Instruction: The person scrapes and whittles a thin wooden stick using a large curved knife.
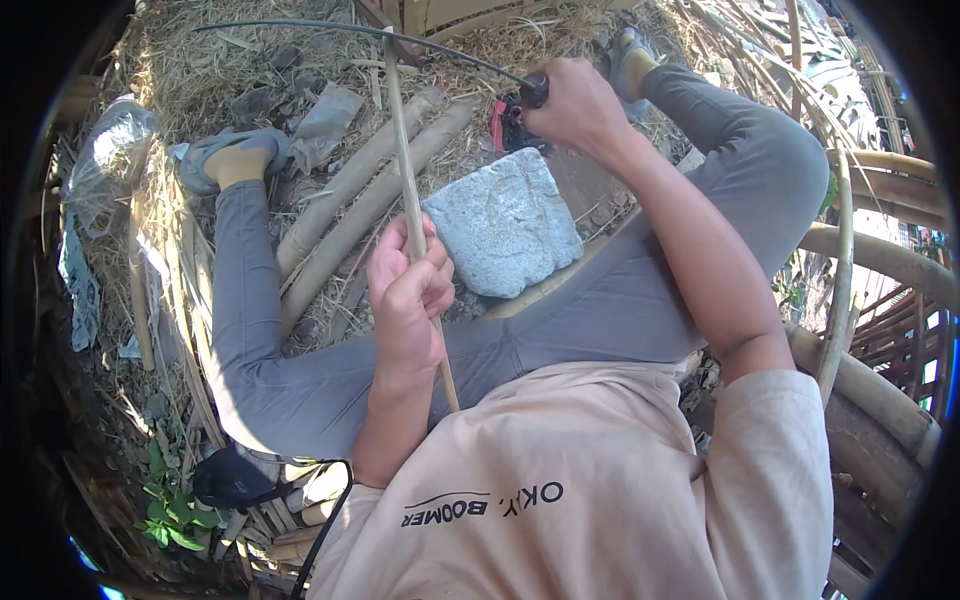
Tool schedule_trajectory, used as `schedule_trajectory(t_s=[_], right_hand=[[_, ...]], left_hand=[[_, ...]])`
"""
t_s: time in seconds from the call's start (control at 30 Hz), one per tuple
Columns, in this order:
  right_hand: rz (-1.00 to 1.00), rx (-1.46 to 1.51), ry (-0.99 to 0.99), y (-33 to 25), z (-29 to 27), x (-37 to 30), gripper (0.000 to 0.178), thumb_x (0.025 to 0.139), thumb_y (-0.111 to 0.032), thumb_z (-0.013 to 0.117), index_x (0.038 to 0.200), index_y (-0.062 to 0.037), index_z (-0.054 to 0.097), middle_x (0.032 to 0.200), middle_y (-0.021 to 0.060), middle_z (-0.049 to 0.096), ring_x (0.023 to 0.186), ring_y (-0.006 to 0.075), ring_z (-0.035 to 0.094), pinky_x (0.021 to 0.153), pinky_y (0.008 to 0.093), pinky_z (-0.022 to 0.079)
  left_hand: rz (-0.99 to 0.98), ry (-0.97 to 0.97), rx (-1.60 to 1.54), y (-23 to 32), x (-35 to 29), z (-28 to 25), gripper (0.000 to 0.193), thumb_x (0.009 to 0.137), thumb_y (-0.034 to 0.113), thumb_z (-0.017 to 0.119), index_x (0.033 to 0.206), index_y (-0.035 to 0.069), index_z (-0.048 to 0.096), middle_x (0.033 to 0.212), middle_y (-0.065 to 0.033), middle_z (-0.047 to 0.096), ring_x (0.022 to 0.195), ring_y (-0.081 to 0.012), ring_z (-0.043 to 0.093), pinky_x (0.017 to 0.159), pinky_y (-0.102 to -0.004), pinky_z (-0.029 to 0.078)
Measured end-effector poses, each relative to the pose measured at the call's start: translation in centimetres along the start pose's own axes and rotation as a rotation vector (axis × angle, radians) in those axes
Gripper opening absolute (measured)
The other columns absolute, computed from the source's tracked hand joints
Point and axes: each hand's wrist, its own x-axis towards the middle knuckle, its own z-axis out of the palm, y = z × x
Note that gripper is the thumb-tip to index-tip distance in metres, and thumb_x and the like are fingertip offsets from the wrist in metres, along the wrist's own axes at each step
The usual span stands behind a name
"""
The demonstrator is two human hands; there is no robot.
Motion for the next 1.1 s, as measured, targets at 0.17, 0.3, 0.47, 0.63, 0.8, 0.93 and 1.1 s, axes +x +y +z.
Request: schedule_trajectory(t_s=[0.17, 0.3, 0.47, 0.63, 0.8, 0.93, 1.1], right_hand=[[-0.132, 0.136, -0.139, -3.9, 1.9, -3.5, 0.024, 0.067, -0.009, 0.065, 0.086, 0.0035, 0.072, 0.066, 0.0226, 0.063, 0.066, 0.0385, 0.065, 0.069, 0.0424, 0.054], [-0.191, 0.119, -0.218, -6.5, 3.1, -4.8, 0.028, 0.063, -0.01, 0.067, 0.087, 0.004, 0.072, 0.065, 0.0208, 0.062, 0.07, 0.0397, 0.064, 0.07, 0.043, 0.054], [-0.178, -0.018, -0.338, -5.8, 3.0, -3.2, 0.027, 0.056, -0.01, 0.067, 0.081, -0.0026, 0.07, 0.064, 0.0194, 0.061, 0.071, 0.0417, 0.062, 0.072, 0.0464, 0.052], [-0.193, -0.037, -0.234, -4.1, 3.7, -2.2, 0.024, 0.054, -0.011, 0.067, 0.077, -0.0042, 0.067, 0.065, 0.0182, 0.062, 0.072, 0.0406, 0.063, 0.07, 0.047, 0.052], [-0.179, -0.124, -0.164, -3.0, 3.7, -1.9, 0.025, 0.055, -0.011, 0.067, 0.079, -0.0064, 0.069, 0.066, 0.0165, 0.065, 0.071, 0.0388, 0.065, 0.068, 0.0466, 0.052], [-0.184, -0.111, -0.168, -3.0, 3.4, -1.6, 0.023, 0.055, -0.012, 0.067, 0.077, -0.0074, 0.07, 0.067, 0.0164, 0.065, 0.071, 0.0384, 0.065, 0.068, 0.0473, 0.052], [0.018, -0.182, 0.111, 1.9, 0.8, 1.8, 0.024, 0.07, -0.018, 0.066, 0.084, 0.0003, 0.071, 0.069, 0.0222, 0.066, 0.069, 0.0394, 0.066, 0.072, 0.0444, 0.053]], left_hand=[[-0.02, 0.034, 0.005, -0.2, 0.3, -1.0, 0.024, 0.082, -0.003, 0.051, 0.105, 0.005, 0.048, 0.074, 0.0043, 0.044, 0.052, -0.0012, 0.036, 0.043, -0.0192, 0.024], [0.117, 0.148, 0.272, -1.2, 0.1, -0.8, 0.027, 0.078, -0.006, 0.052, 0.105, 0.001, 0.049, 0.076, 0.0013, 0.044, 0.058, -0.0061, 0.043, 0.049, -0.0211, 0.035], [0.227, 0.155, 0.445, -2.5, 0.3, -0.9, 0.03, 0.076, -0.008, 0.051, 0.104, 0.0, 0.048, 0.078, -0.0004, 0.045, 0.065, -0.0064, 0.044, 0.054, -0.022, 0.039], [0.18, 0.137, 0.372, -2.2, 0.8, -1.7, 0.032, 0.076, -0.009, 0.051, 0.106, 0.0, 0.047, 0.079, -0.0002, 0.044, 0.064, -0.0049, 0.042, 0.052, -0.0207, 0.036], [0.102, 0.144, 0.298, -2.4, 1.1, -1.3, 0.03, 0.078, -0.009, 0.05, 0.106, 0.001, 0.047, 0.08, 0.0005, 0.044, 0.063, -0.0041, 0.042, 0.051, -0.0206, 0.035], [0.117, 0.151, 0.309, -2.6, 1.2, -1.6, 0.03, 0.079, -0.009, 0.05, 0.107, 0.001, 0.047, 0.078, 0.0018, 0.045, 0.061, -0.0029, 0.041, 0.051, -0.0203, 0.034], [0.085, 0.123, 0.191, -1.0, -0.2, -0.3, 0.027, 0.083, -0.008, 0.049, 0.108, 0.002, 0.048, 0.074, 0.0047, 0.045, 0.056, -0.0005, 0.039, 0.046, -0.0183, 0.028]])
